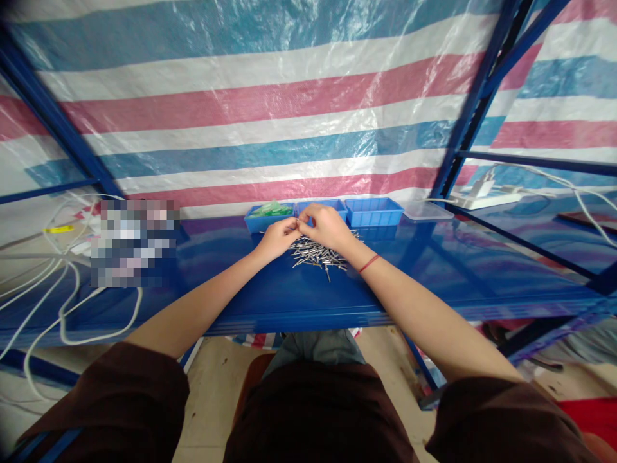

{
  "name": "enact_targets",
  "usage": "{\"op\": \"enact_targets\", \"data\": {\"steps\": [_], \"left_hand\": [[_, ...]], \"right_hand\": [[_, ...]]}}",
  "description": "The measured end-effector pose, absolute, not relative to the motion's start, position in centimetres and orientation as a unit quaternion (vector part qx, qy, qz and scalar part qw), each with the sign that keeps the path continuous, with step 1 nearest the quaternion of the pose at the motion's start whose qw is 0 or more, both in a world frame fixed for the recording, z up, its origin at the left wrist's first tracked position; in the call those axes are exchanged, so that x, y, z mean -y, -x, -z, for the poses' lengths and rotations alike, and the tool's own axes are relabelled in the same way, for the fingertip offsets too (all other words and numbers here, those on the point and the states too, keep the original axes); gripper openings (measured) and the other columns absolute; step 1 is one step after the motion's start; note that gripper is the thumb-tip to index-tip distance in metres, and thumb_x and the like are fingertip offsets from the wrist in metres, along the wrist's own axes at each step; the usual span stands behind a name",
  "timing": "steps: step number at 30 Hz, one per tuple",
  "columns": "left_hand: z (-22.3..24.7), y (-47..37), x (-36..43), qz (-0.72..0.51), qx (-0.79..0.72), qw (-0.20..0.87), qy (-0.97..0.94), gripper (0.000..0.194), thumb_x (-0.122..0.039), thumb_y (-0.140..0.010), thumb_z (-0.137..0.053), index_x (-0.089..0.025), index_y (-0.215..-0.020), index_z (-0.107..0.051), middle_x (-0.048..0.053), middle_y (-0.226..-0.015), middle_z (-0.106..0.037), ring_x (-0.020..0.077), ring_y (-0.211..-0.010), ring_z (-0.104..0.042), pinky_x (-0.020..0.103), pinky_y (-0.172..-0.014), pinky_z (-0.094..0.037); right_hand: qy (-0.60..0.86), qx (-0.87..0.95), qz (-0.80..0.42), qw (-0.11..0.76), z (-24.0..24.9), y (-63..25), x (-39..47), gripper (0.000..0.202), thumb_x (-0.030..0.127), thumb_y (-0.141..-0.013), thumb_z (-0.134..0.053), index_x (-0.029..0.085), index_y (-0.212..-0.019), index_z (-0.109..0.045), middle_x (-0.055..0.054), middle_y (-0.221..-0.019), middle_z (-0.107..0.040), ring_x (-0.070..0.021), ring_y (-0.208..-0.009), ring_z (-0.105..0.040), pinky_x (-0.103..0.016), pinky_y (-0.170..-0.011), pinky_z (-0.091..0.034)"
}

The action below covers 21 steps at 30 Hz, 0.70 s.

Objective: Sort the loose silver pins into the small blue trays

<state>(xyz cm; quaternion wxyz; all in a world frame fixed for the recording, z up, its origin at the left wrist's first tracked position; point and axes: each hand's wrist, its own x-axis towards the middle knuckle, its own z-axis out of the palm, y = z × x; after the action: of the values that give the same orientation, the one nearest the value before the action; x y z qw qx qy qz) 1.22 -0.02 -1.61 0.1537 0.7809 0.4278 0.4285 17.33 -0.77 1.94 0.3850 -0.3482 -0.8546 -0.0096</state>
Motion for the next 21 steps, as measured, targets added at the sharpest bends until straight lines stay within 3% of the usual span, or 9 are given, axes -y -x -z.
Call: {"op": "enact_targets", "data": {"steps": [9, 15, 21], "left_hand": [[1.1, -0.8, 0.2, -0.496, -0.445, 0.085, -0.741, 0.018, -0.032, -0.079, -0.056, -0.016, -0.084, -0.061, 0.003, -0.078, -0.066, 0.0109, -0.067, -0.060, 0.021, -0.065, -0.047], [0.8, -0.8, 0.4, -0.490, -0.461, 0.070, -0.737, 0.018, -0.033, -0.081, -0.054, -0.017, -0.086, -0.063, 0.003, -0.082, -0.067, 0.0126, -0.072, -0.060, 0.023, -0.069, -0.047], [0.9, -0.9, 0.4, -0.461, -0.497, 0.089, -0.730, 0.025, -0.033, -0.081, -0.053, -0.018, -0.097, -0.063, 0.003, -0.081, -0.067, 0.0116, -0.062, -0.058, 0.024, -0.068, -0.046]], "right_hand": [[0.374, 0.848, 0.030, 0.374, -2.3, -17.8, 0.7, 0.022, 0.022, -0.076, -0.049, 0.015, -0.084, -0.067, -0.006, -0.084, -0.066, -0.0140, -0.068, -0.056, -0.026, -0.068, -0.040], [0.396, 0.857, -0.012, 0.331, -2.2, -18.3, -0.2, 0.030, 0.032, -0.084, -0.044, 0.016, -0.087, -0.069, -0.006, -0.087, -0.069, -0.0146, -0.069, -0.059, -0.025, -0.067, -0.041], [0.527, 0.766, 0.042, 0.365, -2.2, -19.6, -3.0, 0.037, 0.033, -0.088, -0.039, 0.012, -0.092, -0.069, -0.012, -0.091, -0.070, -0.0212, -0.079, -0.062, -0.028, -0.071, -0.041]]}}
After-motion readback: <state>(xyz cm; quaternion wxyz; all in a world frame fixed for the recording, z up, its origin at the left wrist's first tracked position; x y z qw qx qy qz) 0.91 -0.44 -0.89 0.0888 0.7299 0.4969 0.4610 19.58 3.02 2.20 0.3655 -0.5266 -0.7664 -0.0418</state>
